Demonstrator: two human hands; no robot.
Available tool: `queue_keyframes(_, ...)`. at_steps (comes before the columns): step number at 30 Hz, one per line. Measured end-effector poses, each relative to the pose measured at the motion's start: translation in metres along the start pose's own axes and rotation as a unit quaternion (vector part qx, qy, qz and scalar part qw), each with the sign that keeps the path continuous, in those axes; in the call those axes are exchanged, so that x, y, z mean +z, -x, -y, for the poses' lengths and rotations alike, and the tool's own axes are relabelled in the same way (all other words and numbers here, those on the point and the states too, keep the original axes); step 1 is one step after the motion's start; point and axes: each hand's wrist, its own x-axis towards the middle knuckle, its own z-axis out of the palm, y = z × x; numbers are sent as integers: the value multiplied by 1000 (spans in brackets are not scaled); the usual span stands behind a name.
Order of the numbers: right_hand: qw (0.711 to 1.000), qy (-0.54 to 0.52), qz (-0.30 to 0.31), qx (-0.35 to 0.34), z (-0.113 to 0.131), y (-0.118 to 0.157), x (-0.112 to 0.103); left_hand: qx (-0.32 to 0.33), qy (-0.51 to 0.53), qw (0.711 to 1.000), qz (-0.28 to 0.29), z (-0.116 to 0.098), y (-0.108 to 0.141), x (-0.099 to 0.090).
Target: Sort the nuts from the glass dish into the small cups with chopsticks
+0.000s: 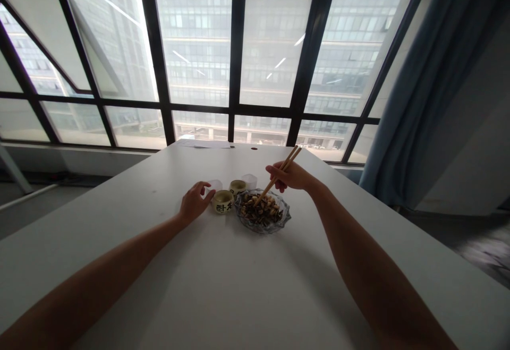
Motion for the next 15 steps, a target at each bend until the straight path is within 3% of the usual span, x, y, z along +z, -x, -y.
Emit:
queue_keyframes(5, 999, -23, -29, -8, -2, 1, -5, 10, -31, 998, -45, 0, 0, -1)
queue_keyframes(8, 999, -42, -11, -12, -4, -1, -1, 7, -34, 998, -53, 5, -1, 2)
queue_keyframes(11, 999, -52, 13, -6, -5, -3, 5, -11, -23, 999, -29, 14, -3, 8)
queue_keyframes(15, 998, -57, 1, 0, -4, -5, 12, -47, -4, 998, 31, 22, -5, 15)
